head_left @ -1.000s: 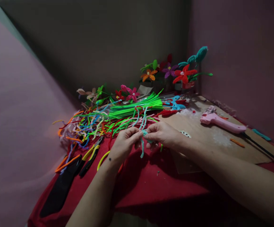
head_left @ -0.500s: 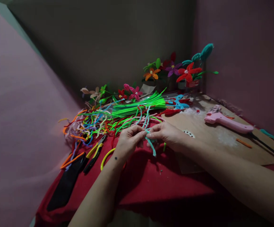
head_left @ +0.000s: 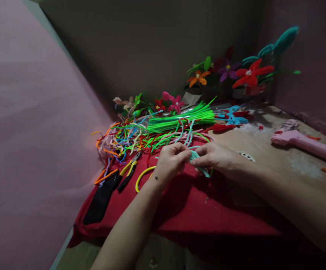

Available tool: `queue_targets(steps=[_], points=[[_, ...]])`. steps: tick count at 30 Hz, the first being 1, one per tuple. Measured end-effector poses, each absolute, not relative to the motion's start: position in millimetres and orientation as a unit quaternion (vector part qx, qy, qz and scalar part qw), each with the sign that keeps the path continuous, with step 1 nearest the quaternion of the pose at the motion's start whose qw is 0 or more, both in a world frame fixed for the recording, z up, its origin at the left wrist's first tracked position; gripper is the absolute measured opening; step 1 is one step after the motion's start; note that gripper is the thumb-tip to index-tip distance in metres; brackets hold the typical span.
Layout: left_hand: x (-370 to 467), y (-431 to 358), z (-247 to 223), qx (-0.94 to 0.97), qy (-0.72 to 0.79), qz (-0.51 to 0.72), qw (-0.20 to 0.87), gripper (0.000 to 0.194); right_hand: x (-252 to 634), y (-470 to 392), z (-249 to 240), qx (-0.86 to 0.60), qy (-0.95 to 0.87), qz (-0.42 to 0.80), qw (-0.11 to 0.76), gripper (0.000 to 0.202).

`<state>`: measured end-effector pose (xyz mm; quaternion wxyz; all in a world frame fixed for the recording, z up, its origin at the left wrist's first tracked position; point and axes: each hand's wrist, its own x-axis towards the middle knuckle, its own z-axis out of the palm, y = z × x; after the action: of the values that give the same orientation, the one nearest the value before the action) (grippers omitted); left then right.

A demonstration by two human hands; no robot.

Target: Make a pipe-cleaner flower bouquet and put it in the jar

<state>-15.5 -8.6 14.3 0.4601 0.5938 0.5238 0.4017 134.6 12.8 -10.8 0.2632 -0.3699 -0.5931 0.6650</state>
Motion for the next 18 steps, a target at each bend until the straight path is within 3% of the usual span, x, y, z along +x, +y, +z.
queue_targets(steps=[8, 13, 18], points=[[-25.3, -3.8, 13.5, 0.591, 0.507, 0.411, 0.474, 0.015, 135.5, 10.4, -7.9, -0.334, -0.606, 0.669, 0.272, 0.008], [-26.0, -6.0, 20.0, 0.612, 0.512, 0.395, 0.455, 0.015, 132.7, 9.9, -7.9, -0.293, -0.535, 0.708, 0.357, 0.030], [-20.1, -7.8, 17.5, 0.628, 0.526, 0.409, 0.403, 0.017, 128.1, 11.2, -9.1, -0.311, -0.500, 0.730, 0.347, 0.017]])
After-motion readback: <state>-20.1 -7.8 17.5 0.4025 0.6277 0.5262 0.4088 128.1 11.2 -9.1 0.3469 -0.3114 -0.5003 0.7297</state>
